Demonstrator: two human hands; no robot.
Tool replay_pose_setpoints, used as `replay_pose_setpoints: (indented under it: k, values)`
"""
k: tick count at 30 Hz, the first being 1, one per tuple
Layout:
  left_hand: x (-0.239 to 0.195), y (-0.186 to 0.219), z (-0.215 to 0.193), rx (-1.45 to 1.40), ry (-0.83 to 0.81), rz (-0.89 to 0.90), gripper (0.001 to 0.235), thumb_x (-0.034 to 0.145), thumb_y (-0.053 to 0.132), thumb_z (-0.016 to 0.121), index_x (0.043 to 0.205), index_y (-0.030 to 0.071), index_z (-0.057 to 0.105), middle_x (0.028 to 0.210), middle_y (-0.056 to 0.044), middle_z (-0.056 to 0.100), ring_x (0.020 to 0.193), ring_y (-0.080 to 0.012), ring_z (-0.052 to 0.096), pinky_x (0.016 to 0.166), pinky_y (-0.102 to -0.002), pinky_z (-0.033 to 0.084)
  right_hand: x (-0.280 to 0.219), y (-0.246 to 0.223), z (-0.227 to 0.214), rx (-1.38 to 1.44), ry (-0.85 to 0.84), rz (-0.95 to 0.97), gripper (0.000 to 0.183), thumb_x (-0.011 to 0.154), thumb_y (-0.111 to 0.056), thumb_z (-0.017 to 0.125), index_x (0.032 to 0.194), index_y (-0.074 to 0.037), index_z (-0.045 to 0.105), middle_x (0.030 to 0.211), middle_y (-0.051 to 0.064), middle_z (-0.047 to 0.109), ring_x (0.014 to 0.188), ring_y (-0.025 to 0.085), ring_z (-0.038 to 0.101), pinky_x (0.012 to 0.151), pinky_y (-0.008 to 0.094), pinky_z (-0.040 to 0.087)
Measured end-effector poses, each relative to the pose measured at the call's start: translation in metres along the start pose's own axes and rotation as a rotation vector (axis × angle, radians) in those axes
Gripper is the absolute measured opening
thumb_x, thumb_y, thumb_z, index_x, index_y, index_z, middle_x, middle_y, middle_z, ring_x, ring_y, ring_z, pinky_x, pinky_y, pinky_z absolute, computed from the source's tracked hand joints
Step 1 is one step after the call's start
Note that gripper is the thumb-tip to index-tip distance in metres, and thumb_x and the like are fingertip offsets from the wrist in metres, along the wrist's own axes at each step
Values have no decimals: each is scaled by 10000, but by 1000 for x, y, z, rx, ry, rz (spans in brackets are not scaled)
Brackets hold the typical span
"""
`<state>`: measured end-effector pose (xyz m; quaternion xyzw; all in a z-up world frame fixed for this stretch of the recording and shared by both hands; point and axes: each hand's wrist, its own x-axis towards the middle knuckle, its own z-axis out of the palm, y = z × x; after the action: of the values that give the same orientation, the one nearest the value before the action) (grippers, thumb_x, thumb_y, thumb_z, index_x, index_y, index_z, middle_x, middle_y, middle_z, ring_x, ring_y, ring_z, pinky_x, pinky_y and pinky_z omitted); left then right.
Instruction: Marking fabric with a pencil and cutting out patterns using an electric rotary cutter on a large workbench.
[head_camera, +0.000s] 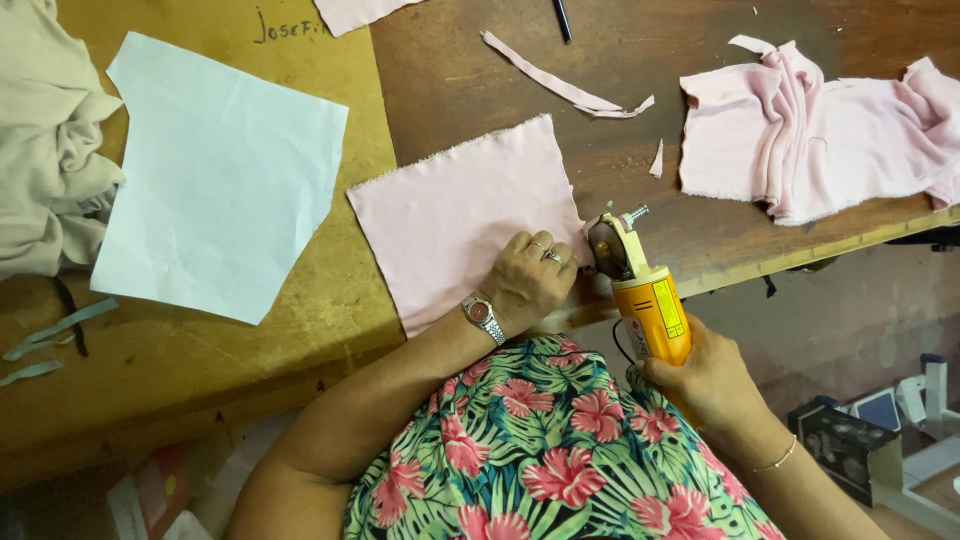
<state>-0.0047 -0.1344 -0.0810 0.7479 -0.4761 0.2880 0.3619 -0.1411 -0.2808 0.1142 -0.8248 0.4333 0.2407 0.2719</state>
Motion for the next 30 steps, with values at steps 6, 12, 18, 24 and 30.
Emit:
replay_pose_setpoints:
  k: [6, 12, 18, 24, 30]
  values:
    - [14, 0, -18, 18, -8, -8, 85, 811, 50, 602, 836, 60, 683, 711, -102, 528, 683, -289, 527, 598, -392, 418, -2, -4, 0, 6, 3, -9, 524, 639, -280, 879, 1034, 18, 706, 829, 253, 716, 799, 424, 690, 711, 480, 522]
    - [27, 0, -37, 97, -110, -49, 183, 838, -94, 767, 949, 51, 754, 959, -129, 756, 796, -253, 659, 634, -338, 448, -23, -38, -9, -140, -80, 124, 335, 772, -248, 755, 1007, -64, 602, 847, 118, 683, 698, 224, 595, 617, 350, 491]
    - [41, -2, -45, 27, -165, -248, 144, 857, -37, 745, 973, 44, 717, 999, -112, 721, 949, -293, 634, 871, -424, 469, -24, -46, -10, -146, -79, 135, 328, 770, -248, 750, 1002, -70, 602, 850, 111, 681, 710, 219, 591, 633, 350, 480]
    - [36, -33, -30, 11, -400, -312, 579, 778, 465, 845, 1183, 94, 662, 1347, -158, 618, 1347, -389, 496, 1200, -582, 291, -25, -48, -9, -107, -85, 134, 315, 790, -206, 763, 1014, -57, 601, 844, 112, 658, 701, 212, 567, 613, 341, 477]
    - [33, -37, -33, -48, -511, -331, 777, 789, 615, 776, 1358, 120, 589, 1505, -165, 521, 1462, -413, 382, 1246, -601, 184, -22, -47, -8, -154, -89, 124, 323, 775, -238, 750, 1005, -70, 598, 840, 103, 666, 709, 210, 577, 629, 344, 477]
